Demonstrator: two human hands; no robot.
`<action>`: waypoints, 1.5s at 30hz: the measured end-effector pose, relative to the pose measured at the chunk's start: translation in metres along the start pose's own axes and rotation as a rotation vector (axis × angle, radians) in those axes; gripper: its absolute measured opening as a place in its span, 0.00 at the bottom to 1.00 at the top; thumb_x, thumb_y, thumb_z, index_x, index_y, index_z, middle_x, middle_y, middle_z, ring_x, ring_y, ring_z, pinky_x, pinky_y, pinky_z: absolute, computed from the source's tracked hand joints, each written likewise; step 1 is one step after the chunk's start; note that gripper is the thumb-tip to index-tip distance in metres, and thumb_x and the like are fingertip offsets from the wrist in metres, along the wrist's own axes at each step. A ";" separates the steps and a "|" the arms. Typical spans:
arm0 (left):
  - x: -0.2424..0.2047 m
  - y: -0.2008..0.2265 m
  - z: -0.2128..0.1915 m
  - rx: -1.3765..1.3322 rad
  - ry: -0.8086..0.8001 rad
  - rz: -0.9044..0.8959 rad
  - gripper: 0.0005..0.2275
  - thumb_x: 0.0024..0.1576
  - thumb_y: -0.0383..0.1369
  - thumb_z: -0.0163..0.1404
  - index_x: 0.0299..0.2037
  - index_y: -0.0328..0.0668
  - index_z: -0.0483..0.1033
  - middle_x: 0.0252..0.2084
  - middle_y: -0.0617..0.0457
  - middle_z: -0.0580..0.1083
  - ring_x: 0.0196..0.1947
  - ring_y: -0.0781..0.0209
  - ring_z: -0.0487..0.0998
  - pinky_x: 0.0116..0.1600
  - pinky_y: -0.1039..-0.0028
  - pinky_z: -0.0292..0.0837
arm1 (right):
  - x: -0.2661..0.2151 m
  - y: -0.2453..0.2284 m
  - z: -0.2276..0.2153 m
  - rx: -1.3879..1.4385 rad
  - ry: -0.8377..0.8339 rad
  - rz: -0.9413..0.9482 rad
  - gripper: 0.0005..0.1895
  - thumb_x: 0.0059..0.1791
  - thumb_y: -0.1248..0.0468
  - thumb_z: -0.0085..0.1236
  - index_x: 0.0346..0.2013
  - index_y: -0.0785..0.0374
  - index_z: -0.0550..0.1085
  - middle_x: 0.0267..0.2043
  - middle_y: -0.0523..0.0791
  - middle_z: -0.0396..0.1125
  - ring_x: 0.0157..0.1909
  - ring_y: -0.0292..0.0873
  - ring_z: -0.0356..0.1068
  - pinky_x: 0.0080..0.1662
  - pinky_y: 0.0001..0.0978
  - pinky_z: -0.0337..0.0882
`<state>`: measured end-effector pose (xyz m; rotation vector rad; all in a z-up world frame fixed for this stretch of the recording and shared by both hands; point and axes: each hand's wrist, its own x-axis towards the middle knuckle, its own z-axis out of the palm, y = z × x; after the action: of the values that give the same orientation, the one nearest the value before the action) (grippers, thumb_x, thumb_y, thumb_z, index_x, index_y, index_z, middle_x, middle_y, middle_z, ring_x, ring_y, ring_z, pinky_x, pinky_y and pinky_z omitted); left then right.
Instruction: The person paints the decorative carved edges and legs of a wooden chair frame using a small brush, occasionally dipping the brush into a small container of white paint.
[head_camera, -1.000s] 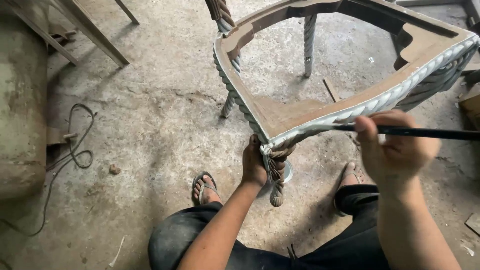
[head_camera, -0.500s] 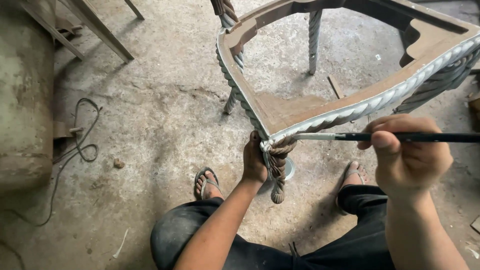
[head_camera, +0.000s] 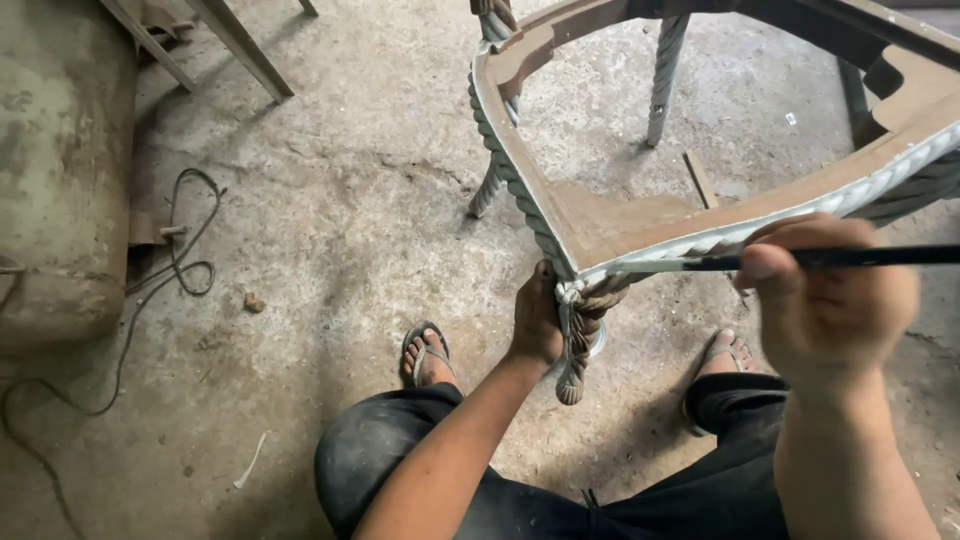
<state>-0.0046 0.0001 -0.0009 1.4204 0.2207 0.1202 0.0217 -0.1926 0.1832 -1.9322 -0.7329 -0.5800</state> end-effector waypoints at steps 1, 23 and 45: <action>0.000 0.001 0.000 0.002 -0.002 -0.001 0.26 0.66 0.55 0.25 0.27 0.46 0.65 0.24 0.53 0.69 0.27 0.61 0.67 0.34 0.62 0.60 | 0.002 -0.003 0.002 0.000 0.002 0.002 0.13 0.56 0.67 0.55 0.36 0.79 0.67 0.29 0.55 0.66 0.28 0.47 0.67 0.33 0.35 0.64; -0.001 0.009 -0.001 -0.111 0.002 -0.062 0.27 0.65 0.55 0.28 0.38 0.43 0.74 0.35 0.49 0.77 0.38 0.60 0.75 0.41 0.65 0.69 | 0.007 0.014 -0.015 0.087 0.024 -0.086 0.12 0.59 0.65 0.49 0.41 0.75 0.62 0.28 0.55 0.65 0.23 0.42 0.67 0.27 0.30 0.63; -0.001 0.007 0.000 -0.229 -0.009 -0.004 0.26 0.67 0.50 0.28 0.49 0.38 0.76 0.46 0.43 0.79 0.49 0.53 0.79 0.51 0.65 0.73 | 0.001 0.014 -0.016 -0.014 0.107 0.014 0.16 0.61 0.65 0.51 0.41 0.80 0.64 0.30 0.57 0.65 0.26 0.46 0.69 0.30 0.32 0.63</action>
<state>-0.0048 0.0007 0.0059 1.1921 0.1957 0.1321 0.0305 -0.2119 0.1819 -1.9016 -0.6480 -0.6760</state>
